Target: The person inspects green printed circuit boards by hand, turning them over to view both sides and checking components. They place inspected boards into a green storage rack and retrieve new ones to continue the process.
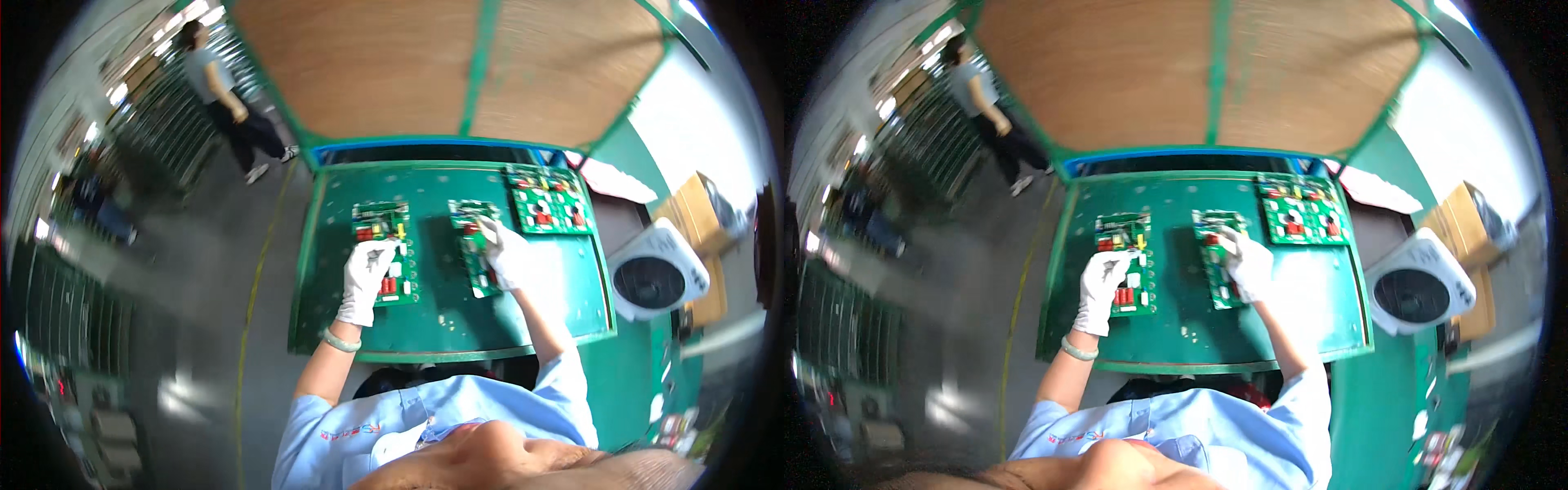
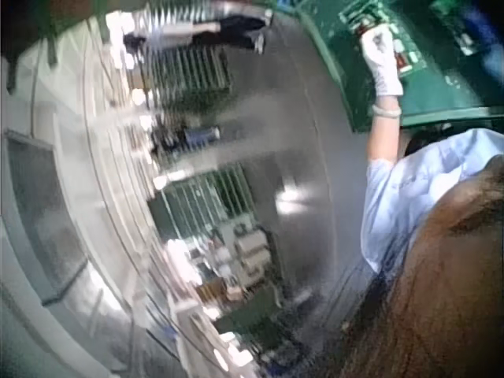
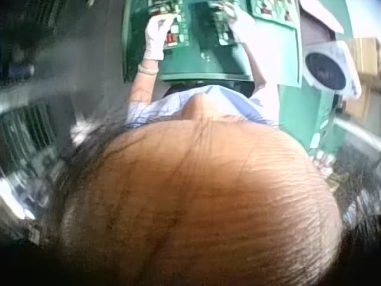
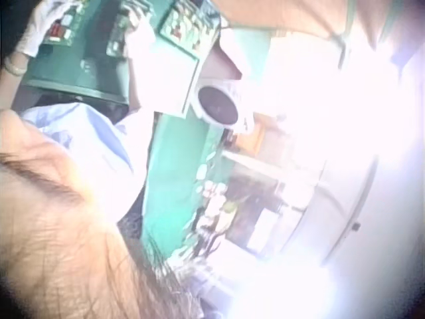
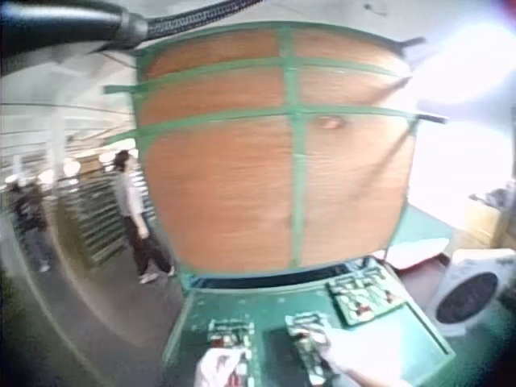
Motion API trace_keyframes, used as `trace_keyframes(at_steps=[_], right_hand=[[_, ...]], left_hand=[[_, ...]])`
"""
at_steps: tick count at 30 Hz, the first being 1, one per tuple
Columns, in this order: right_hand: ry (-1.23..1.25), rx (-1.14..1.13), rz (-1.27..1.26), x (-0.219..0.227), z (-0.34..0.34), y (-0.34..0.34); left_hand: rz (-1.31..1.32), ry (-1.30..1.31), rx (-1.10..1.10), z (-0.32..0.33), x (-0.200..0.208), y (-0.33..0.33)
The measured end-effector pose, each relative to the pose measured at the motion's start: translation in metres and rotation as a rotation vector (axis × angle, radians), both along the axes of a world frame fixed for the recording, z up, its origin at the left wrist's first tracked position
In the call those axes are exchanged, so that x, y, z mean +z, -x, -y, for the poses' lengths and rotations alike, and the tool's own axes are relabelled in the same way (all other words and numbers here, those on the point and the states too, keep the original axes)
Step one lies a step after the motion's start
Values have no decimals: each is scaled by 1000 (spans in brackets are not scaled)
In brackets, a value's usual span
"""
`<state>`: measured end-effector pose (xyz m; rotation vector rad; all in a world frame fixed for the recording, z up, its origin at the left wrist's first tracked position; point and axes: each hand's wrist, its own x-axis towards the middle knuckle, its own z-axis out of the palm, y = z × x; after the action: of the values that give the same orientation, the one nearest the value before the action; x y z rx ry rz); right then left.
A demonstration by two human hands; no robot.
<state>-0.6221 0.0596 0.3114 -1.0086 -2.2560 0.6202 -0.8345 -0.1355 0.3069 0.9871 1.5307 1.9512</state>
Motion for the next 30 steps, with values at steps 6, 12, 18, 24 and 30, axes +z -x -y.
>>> trace_keyframes(at_steps=[6,12,18,24,30], right_hand=[[-271,-75,89,-30,-68,36],[-497,-133,181,-50,-128,67],[-527,-193,180,-72,-154,82],[-554,-263,122,-70,-163,86],[-525,-256,98,-72,-163,83]], left_hand=[[-44,82,-36,-87,-30,9],[7,14,-22,-159,-58,22],[-9,24,-2,-209,-66,18],[-136,3,50,-232,-74,11],[-143,-18,-9,-234,-74,15]])
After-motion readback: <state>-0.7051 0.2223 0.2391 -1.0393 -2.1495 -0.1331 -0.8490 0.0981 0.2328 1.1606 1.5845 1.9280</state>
